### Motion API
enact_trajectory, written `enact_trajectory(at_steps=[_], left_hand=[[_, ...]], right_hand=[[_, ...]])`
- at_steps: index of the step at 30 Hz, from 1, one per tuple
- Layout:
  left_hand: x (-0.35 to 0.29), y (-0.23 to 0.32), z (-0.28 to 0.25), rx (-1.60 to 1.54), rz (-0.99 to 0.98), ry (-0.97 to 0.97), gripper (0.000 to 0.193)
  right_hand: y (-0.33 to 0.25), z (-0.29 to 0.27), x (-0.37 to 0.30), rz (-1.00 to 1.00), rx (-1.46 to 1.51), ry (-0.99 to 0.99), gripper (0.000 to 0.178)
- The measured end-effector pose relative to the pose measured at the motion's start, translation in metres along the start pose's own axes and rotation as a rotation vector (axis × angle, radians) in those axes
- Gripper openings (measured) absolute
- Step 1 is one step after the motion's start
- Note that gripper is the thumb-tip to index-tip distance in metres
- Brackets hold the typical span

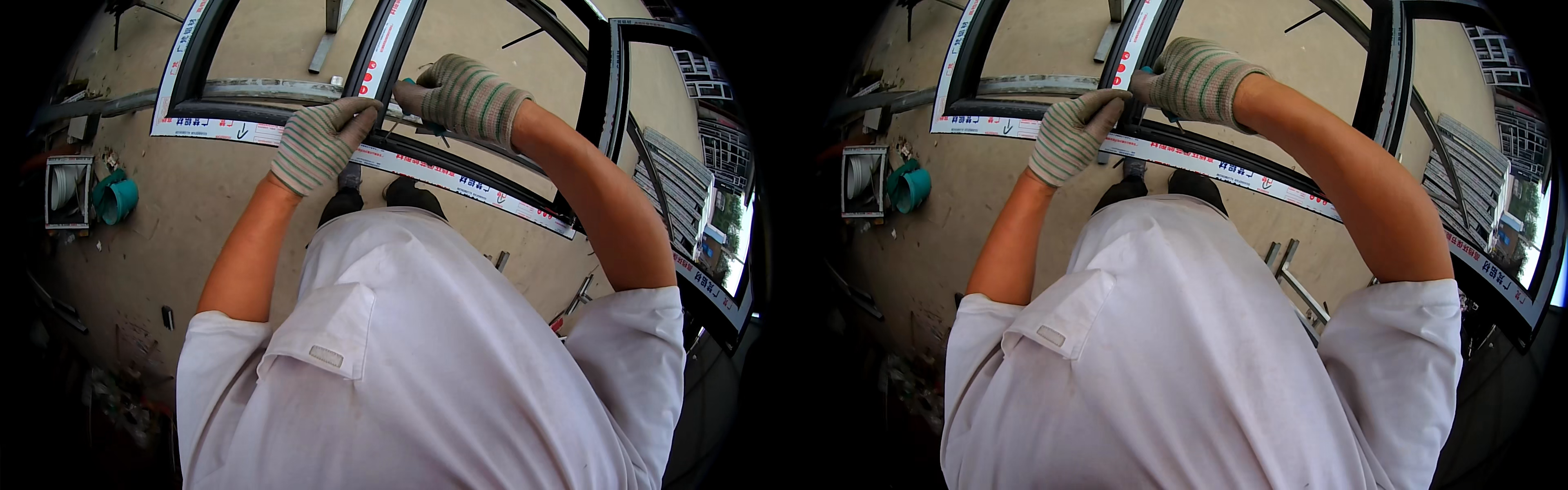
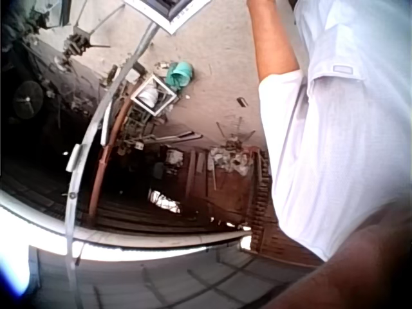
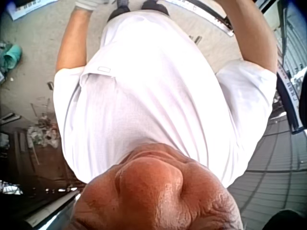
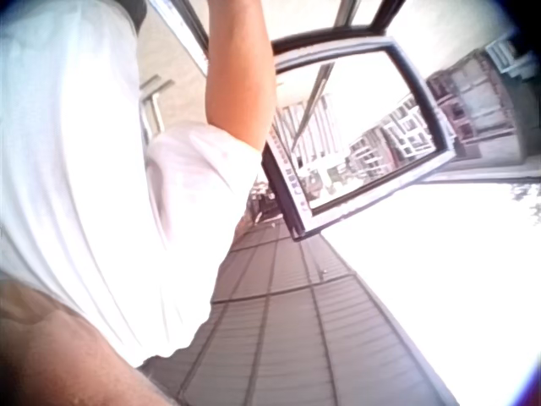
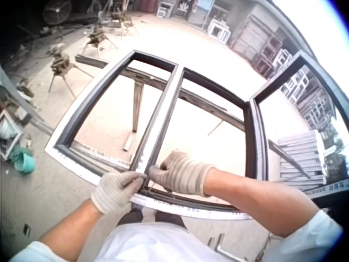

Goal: The person retrieves small hardware pieces from a metal bowl and uses a screwdriver to install them into a window frame. They then use a utility knife to trim or adjust sealant or tape along the frame edges.

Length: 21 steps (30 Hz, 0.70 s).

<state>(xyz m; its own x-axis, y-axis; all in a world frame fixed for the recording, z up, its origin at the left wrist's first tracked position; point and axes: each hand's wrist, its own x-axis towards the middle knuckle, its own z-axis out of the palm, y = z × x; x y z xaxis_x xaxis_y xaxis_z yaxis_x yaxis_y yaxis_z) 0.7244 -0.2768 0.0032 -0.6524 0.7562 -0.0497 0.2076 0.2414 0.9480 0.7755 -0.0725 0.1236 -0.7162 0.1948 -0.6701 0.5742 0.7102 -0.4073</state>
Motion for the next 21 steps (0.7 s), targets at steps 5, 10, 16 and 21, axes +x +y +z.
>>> enact_trajectory(at_steps=[5,10,16,21], left_hand=[[0.002,0.004,0.002,0.057,0.019,-0.024,0.027],[0.006,0.012,0.003,0.175,-0.069,-0.124,0.026],[0.008,0.017,0.006,0.216,-0.064,-0.149,0.029],[-0.004,0.017,0.010,0.372,-0.056,-0.193,0.030]], right_hand=[[0.009,0.009,0.000,-0.026,0.035,0.069,0.055],[0.010,0.010,0.002,0.002,0.030,0.100,0.052],[0.003,0.004,-0.012,-0.044,0.142,0.105,0.049],[0.007,0.009,-0.014,-0.108,0.112,0.108,0.051]])
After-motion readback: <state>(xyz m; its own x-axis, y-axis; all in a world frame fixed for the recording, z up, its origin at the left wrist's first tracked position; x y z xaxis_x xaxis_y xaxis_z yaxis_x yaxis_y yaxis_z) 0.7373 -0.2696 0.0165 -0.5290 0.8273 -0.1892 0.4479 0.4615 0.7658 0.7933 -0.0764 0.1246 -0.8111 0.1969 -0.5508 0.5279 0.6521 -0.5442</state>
